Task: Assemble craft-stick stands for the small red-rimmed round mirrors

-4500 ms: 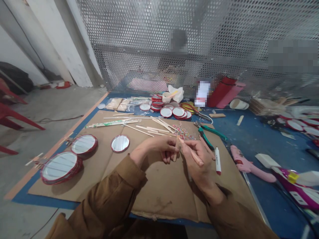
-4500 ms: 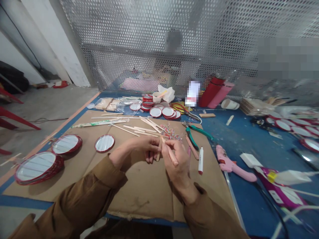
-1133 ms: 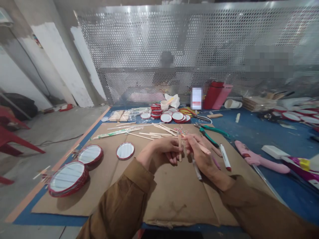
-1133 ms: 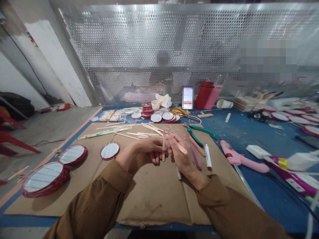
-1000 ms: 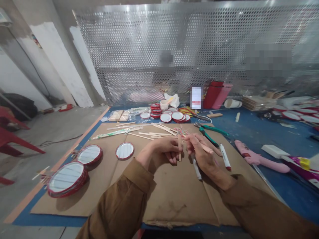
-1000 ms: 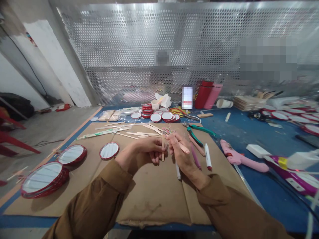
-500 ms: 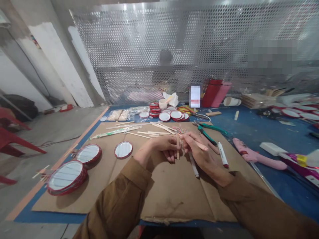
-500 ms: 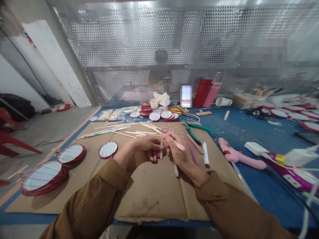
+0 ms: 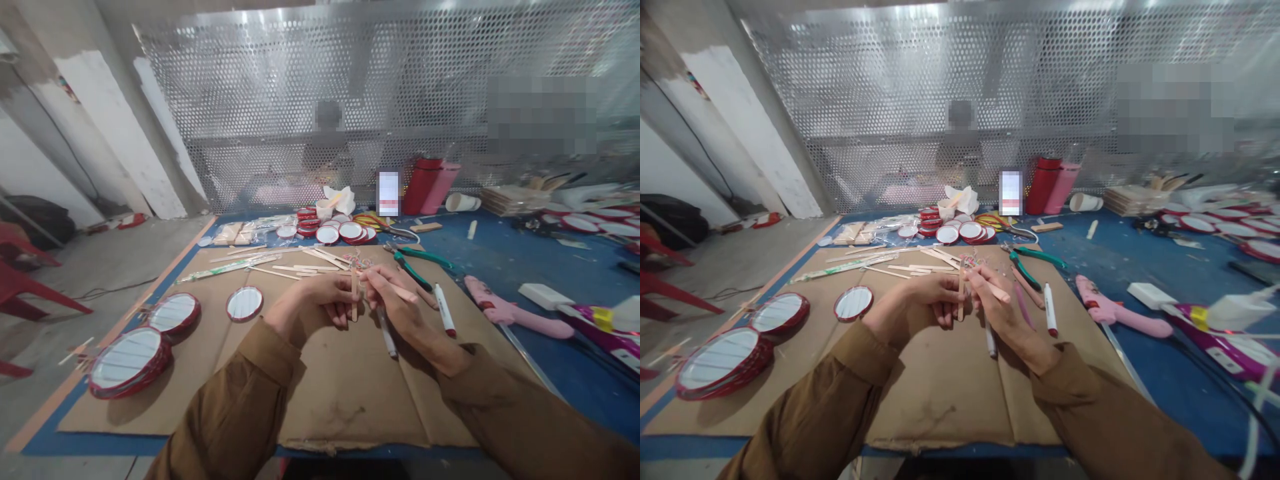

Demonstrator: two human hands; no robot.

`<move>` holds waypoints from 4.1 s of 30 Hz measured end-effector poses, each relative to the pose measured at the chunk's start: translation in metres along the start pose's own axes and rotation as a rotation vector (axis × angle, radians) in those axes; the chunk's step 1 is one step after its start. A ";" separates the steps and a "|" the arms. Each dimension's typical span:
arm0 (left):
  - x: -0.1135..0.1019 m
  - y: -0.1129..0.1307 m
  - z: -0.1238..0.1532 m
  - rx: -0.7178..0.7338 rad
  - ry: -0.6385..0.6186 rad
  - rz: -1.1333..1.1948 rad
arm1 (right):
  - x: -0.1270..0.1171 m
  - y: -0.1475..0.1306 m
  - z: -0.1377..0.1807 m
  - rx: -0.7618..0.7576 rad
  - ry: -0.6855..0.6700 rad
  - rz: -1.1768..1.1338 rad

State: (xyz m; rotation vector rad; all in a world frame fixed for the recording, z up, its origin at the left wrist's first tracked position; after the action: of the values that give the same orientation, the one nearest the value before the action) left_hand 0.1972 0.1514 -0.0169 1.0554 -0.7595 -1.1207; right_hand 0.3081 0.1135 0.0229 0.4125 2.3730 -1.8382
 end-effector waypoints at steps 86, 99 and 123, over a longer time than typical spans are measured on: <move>0.001 -0.001 0.000 0.000 0.012 0.018 | -0.004 -0.006 0.008 0.093 0.018 -0.060; 0.001 -0.001 -0.001 0.010 -0.001 0.019 | -0.002 -0.005 0.009 0.108 -0.013 -0.081; 0.002 0.001 0.003 -0.012 0.027 0.026 | 0.002 -0.005 0.005 0.114 -0.095 -0.133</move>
State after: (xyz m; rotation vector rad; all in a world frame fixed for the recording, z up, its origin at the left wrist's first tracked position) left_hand 0.1952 0.1485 -0.0147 1.0457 -0.7427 -1.0858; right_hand 0.3042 0.1082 0.0261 0.1766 2.2915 -2.0094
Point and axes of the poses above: each hand's wrist, its own z-axis away from the middle knuckle, its own x-axis out of the palm, y = z × x, the point moved 7 cm from there along -z, towards the middle knuckle, and after that the axes turned 2 degrees about -z, right-handed, at the moved point
